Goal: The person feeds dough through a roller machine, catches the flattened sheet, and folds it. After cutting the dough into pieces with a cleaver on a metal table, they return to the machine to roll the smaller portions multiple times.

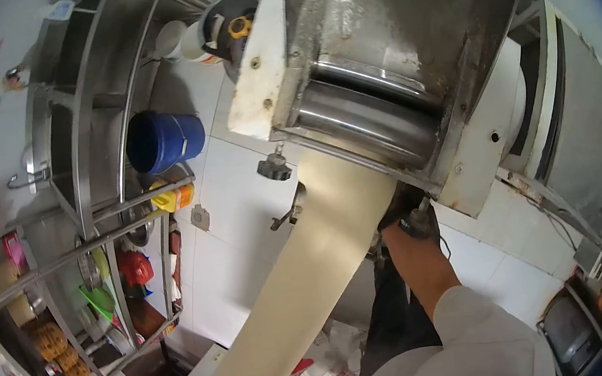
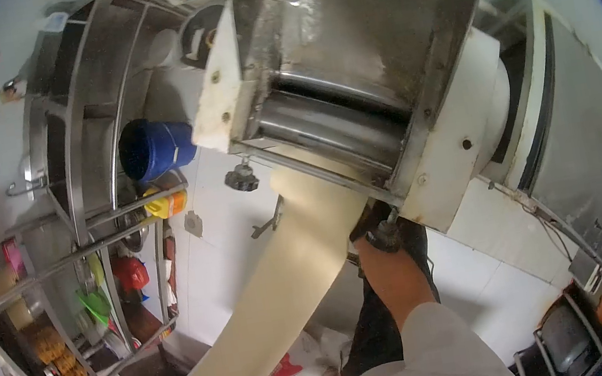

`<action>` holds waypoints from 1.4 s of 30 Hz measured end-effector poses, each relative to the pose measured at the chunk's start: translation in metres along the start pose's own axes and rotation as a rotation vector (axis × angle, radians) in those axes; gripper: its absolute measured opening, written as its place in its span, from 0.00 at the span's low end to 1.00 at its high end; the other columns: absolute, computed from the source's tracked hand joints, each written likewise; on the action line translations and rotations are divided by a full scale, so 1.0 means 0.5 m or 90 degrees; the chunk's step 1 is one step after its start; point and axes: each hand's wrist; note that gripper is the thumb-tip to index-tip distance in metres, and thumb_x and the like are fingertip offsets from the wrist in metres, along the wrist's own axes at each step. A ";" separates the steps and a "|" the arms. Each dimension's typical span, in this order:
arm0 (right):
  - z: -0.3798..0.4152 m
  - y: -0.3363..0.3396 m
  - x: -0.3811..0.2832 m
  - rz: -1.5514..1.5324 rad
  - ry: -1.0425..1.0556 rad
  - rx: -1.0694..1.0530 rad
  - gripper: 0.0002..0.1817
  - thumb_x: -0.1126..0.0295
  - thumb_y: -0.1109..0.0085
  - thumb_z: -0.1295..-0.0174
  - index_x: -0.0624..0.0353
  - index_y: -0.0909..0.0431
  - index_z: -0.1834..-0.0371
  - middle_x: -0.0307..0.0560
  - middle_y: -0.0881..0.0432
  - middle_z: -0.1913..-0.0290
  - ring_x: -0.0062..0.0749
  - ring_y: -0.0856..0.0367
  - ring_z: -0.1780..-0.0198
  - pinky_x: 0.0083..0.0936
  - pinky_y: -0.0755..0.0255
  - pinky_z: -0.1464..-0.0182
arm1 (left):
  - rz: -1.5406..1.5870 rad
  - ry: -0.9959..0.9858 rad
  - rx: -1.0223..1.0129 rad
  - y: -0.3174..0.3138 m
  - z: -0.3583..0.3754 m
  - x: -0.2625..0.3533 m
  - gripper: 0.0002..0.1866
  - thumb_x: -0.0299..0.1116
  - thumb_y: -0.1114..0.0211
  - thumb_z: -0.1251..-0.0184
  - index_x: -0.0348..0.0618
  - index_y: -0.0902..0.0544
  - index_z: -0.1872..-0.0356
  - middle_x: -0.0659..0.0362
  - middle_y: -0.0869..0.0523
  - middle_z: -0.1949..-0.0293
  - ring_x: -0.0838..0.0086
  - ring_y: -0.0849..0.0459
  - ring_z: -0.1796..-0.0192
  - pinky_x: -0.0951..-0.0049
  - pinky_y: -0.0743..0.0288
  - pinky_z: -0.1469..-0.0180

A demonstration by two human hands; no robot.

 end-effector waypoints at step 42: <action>0.448 -0.413 -0.720 0.724 0.081 -0.301 0.21 0.66 0.43 0.30 0.61 0.29 0.37 0.38 0.19 0.51 0.20 0.23 0.50 0.24 0.25 0.47 | 1.384 0.261 -0.114 0.099 -0.268 0.437 0.43 0.34 0.39 0.53 0.36 0.38 0.30 0.40 0.25 0.39 0.48 0.18 0.45 0.51 0.18 0.45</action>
Point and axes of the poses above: each hand's wrist, its own z-axis away from the middle knuckle, its own y-axis out of the back of the hand, x = y × z
